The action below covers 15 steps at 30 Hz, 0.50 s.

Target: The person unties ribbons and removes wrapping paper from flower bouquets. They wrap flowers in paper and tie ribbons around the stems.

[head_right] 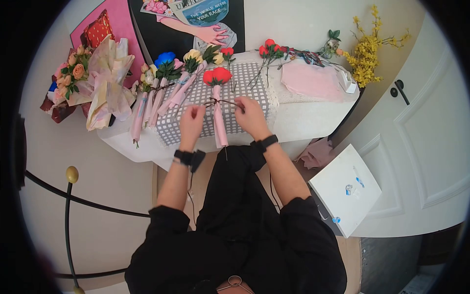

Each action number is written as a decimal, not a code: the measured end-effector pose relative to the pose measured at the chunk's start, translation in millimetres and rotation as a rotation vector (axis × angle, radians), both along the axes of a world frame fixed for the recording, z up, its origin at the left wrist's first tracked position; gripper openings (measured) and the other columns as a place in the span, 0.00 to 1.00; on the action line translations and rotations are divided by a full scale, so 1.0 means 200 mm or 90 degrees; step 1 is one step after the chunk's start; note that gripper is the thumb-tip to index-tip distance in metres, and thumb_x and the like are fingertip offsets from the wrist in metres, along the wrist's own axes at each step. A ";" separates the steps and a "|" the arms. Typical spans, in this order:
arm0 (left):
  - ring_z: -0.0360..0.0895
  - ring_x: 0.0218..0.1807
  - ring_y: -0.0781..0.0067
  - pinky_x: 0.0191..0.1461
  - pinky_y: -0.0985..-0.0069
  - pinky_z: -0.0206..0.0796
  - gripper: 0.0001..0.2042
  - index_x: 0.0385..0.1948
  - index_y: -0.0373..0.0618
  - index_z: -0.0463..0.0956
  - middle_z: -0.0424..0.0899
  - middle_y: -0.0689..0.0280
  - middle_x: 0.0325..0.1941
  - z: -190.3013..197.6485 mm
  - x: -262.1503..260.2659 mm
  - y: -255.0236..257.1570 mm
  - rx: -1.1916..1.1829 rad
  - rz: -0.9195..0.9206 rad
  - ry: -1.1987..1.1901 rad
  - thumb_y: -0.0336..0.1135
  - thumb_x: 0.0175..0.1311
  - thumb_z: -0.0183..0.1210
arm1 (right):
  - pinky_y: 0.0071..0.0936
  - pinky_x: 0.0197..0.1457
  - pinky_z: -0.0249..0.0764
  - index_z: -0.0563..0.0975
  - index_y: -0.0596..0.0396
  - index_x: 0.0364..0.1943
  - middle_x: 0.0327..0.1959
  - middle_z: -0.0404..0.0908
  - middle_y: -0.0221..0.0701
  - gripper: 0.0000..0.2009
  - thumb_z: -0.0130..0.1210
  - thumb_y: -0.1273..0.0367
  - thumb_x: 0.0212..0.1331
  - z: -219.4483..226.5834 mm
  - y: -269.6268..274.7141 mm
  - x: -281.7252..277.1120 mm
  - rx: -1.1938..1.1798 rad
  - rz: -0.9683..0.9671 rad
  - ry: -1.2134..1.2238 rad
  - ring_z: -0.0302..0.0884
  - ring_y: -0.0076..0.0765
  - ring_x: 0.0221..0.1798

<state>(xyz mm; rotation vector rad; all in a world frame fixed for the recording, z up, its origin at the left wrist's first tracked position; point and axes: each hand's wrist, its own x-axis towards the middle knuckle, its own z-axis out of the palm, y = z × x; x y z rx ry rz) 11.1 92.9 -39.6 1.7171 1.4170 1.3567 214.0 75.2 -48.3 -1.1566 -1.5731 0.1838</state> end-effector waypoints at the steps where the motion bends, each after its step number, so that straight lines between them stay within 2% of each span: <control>1: 0.77 0.32 0.72 0.36 0.74 0.69 0.15 0.34 0.38 0.75 0.78 0.62 0.27 -0.06 0.01 -0.04 -0.020 -0.037 0.018 0.43 0.62 0.58 | 0.33 0.37 0.74 0.77 0.59 0.40 0.27 0.80 0.41 0.11 0.52 0.75 0.50 -0.04 -0.02 0.00 0.017 -0.031 0.002 0.79 0.44 0.32; 2: 0.77 0.31 0.72 0.36 0.74 0.69 0.16 0.36 0.37 0.75 0.79 0.62 0.29 -0.11 0.02 -0.07 -0.042 -0.074 0.035 0.45 0.63 0.58 | 0.33 0.37 0.74 0.77 0.59 0.40 0.27 0.80 0.41 0.11 0.52 0.75 0.50 -0.05 -0.05 0.00 0.017 -0.033 0.004 0.79 0.44 0.32; 3: 0.77 0.31 0.72 0.36 0.74 0.69 0.16 0.36 0.37 0.75 0.79 0.62 0.29 -0.13 0.04 -0.10 -0.044 -0.074 0.037 0.45 0.63 0.58 | 0.33 0.36 0.74 0.77 0.59 0.39 0.26 0.80 0.40 0.10 0.53 0.73 0.52 -0.06 -0.09 -0.01 -0.066 -0.014 0.033 0.79 0.43 0.30; 4: 0.77 0.29 0.72 0.35 0.74 0.70 0.16 0.39 0.37 0.73 0.79 0.62 0.31 -0.15 0.07 -0.14 -0.191 -0.161 -0.127 0.44 0.65 0.56 | 0.32 0.35 0.74 0.78 0.59 0.39 0.25 0.80 0.40 0.09 0.54 0.72 0.53 -0.06 -0.12 -0.01 -0.150 0.005 0.062 0.79 0.42 0.28; 5: 0.77 0.27 0.71 0.34 0.73 0.71 0.16 0.41 0.37 0.71 0.79 0.62 0.32 -0.15 0.08 -0.16 -0.335 -0.246 -0.293 0.43 0.67 0.54 | 0.32 0.35 0.74 0.78 0.59 0.39 0.25 0.80 0.40 0.09 0.54 0.72 0.53 -0.06 -0.14 -0.03 -0.151 0.006 0.064 0.79 0.42 0.28; 6: 0.77 0.27 0.71 0.34 0.73 0.71 0.16 0.41 0.37 0.71 0.79 0.62 0.32 -0.15 0.10 -0.17 -0.335 -0.245 -0.292 0.43 0.67 0.54 | 0.32 0.34 0.73 0.78 0.59 0.37 0.24 0.80 0.39 0.09 0.54 0.70 0.55 -0.06 -0.16 -0.05 -0.173 0.022 0.077 0.79 0.40 0.26; 8: 0.78 0.29 0.74 0.35 0.75 0.73 0.13 0.44 0.39 0.69 0.78 0.65 0.30 -0.12 0.11 -0.18 -0.366 -0.387 -0.376 0.41 0.71 0.48 | 0.31 0.32 0.72 0.78 0.59 0.36 0.23 0.80 0.39 0.08 0.55 0.68 0.56 -0.03 -0.18 -0.08 -0.192 0.037 0.094 0.78 0.39 0.25; 10: 0.77 0.27 0.73 0.33 0.76 0.73 0.12 0.44 0.39 0.68 0.77 0.65 0.29 -0.10 0.10 -0.17 -0.349 -0.372 -0.359 0.39 0.71 0.46 | 0.31 0.31 0.71 0.79 0.59 0.34 0.22 0.80 0.38 0.10 0.56 0.65 0.57 -0.01 -0.19 -0.09 -0.253 0.101 0.074 0.77 0.36 0.24; 11: 0.77 0.26 0.72 0.31 0.76 0.73 0.10 0.45 0.39 0.67 0.76 0.65 0.29 -0.08 0.09 -0.16 -0.334 -0.355 -0.347 0.36 0.72 0.45 | 0.22 0.28 0.68 0.78 0.62 0.35 0.21 0.78 0.30 0.10 0.55 0.67 0.60 -0.01 -0.18 -0.09 -0.240 0.106 0.050 0.72 0.19 0.24; 15: 0.73 0.21 0.77 0.24 0.78 0.69 0.09 0.44 0.42 0.64 0.72 0.67 0.27 0.00 0.00 -0.08 -0.235 -0.293 -0.301 0.37 0.71 0.46 | 0.21 0.28 0.68 0.79 0.61 0.34 0.20 0.78 0.32 0.10 0.55 0.66 0.59 0.05 -0.14 -0.04 -0.237 0.113 0.095 0.72 0.20 0.22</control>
